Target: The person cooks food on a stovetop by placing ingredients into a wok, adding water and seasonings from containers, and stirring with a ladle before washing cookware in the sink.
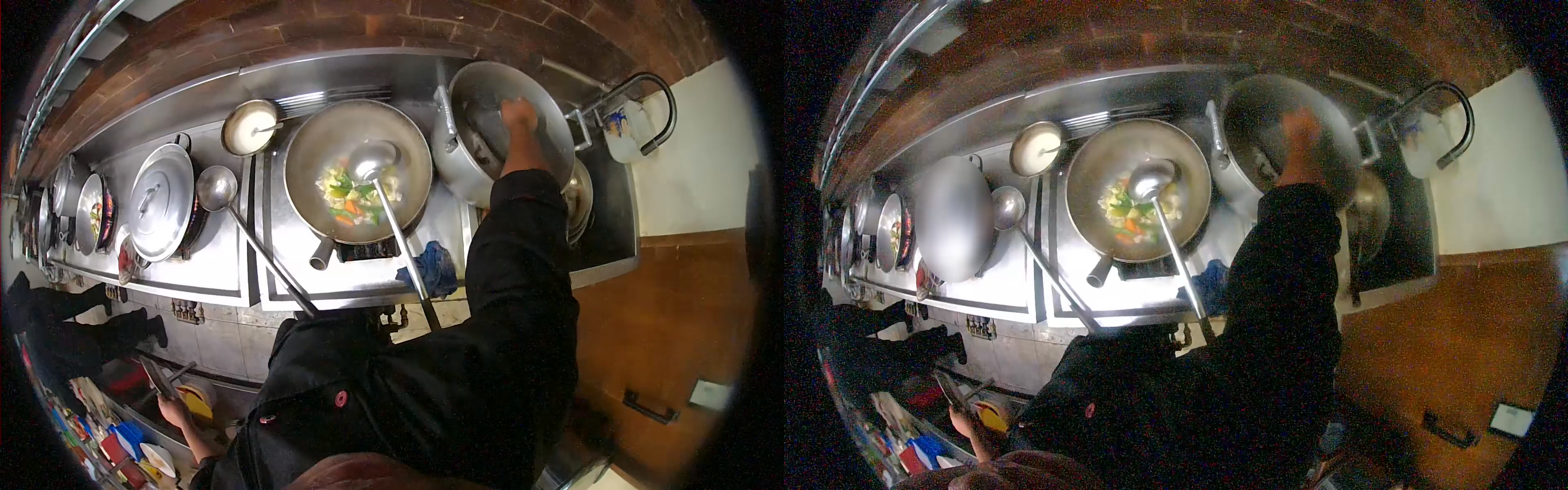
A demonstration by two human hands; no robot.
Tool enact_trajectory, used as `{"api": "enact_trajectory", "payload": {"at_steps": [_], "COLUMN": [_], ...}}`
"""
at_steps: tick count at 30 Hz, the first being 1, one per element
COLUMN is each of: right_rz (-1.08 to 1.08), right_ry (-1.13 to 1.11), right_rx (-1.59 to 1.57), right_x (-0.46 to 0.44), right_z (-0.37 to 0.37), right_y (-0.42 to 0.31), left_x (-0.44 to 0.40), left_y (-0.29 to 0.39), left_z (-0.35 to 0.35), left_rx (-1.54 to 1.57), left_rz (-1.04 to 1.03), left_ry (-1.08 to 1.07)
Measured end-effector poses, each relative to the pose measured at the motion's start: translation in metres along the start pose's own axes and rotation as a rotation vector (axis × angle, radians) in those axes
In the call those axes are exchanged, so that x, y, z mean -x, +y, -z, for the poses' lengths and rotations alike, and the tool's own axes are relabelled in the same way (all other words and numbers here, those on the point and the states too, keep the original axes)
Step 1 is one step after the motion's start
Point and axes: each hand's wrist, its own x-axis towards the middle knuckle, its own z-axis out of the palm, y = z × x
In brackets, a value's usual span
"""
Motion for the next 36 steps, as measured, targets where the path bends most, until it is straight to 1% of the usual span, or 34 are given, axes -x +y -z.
{"api": "enact_trajectory", "payload": {"at_steps": [1,2,4,5,6,8,9,10,11,12,14,15,16,18,19,20,22,23,24,25,26,27,28,29,30,32,33,36], "right_rz": [0.019,0.023,0.004,0.007,0.001,-0.007,-0.01,-0.009,0.001,-0.066,-0.202,0.026,-0.01,-0.111,0.227,0.126,-0.104,-0.079,-0.009,0.059,0.082,0.085,0.088,0.062,0.08,0.035,0.131,0.142], "right_ry": [0.058,0.058,0.007,0.016,0.087,0.238,0.314,0.391,0.408,0.408,0.361,0.57,0.532,0.522,0.673,0.608,0.515,0.512,0.511,0.505,0.492,0.452,0.409,0.306,0.279,0.169,0.108,-0.067], "right_rx": [0.046,0.047,-0.091,-0.091,-0.185,-0.369,-0.46,-0.55,-0.547,-0.862,-1.493,-0.924,-1.193,-1.762,-1.07,-1.23,-1.566,-1.561,-1.616,-1.671,-1.669,-1.689,-1.71,-1.809,-1.809,-1.847,-1.842,-1.865], "right_x": [-0.013,-0.007,0.012,0.011,0.01,0.013,0.011,0.018,0.023,0.032,0.055,-0.012,0.021,0.1,0.018,0.064,0.179,0.202,0.22,0.238,0.258,0.278,0.295,0.314,0.334,0.402,0.398,0.481], "right_z": [-0.013,-0.007,0.015,0.017,0.013,0.012,0.012,0.024,0.039,0.055,0.081,0.031,0.065,0.144,0.105,0.143,0.236,0.256,0.273,0.287,0.301,0.312,0.319,0.326,0.33,0.337,0.327,0.316], "right_y": [0.005,0.004,0.002,0.004,0.015,0.037,0.052,0.056,0.059,0.06,0.057,0.104,0.083,0.031,0.091,0.062,-0.011,-0.023,-0.038,-0.054,-0.072,-0.089,-0.106,-0.126,-0.148,-0.207,-0.22,-0.315], "left_x": [0.005,0.003,-0.006,-0.008,-0.01,-0.018,-0.027,-0.038,-0.044,-0.042,-0.047,-0.032,-0.037,-0.045,-0.047,-0.052,-0.067,-0.075,-0.075,-0.078,-0.081,-0.083,-0.086,-0.089,-0.091,-0.097,-0.098,-0.104], "left_y": [0.0,-0.007,-0.018,-0.023,-0.029,-0.045,-0.055,-0.068,-0.08,-0.081,-0.087,-0.056,-0.065,-0.087,-0.085,-0.098,-0.132,-0.15,-0.158,-0.165,-0.172,-0.18,-0.189,-0.198,-0.207,-0.222,-0.218,-0.192], "left_z": [-0.002,-0.006,-0.012,-0.015,-0.018,-0.031,-0.04,-0.051,-0.066,-0.073,-0.083,-0.054,-0.06,-0.075,-0.068,-0.077,-0.097,-0.108,-0.11,-0.107,-0.102,-0.099,-0.099,-0.101,-0.102,-0.109,-0.096,-0.053], "left_rx": [-0.04,-0.04,-0.001,-0.061,-0.054,-0.024,-0.012,0.031,0.08,0.1,0.046,0.11,0.118,0.091,0.103,0.112,0.153,0.166,0.178,0.202,0.219,0.282,0.281,0.279,0.272,0.282,0.344,0.444], "left_rz": [-0.036,-0.032,-0.017,-0.008,-0.009,-0.056,-0.057,0.03,0.121,0.127,0.042,0.054,0.061,-0.07,-0.019,-0.009,-0.109,-0.125,-0.101,-0.135,-0.173,-0.133,-0.113,-0.182,-0.248,-0.267,-0.256,-0.219], "left_ry": [0.056,0.054,-0.019,-0.043,-0.047,0.032,0.024,-0.014,-0.049,-0.055,0.054,0.029,0.023,0.085,0.021,0.014,0.184,0.217,0.209,0.242,0.277,0.214,0.21,0.263,0.317,0.371,0.341,0.237]}}
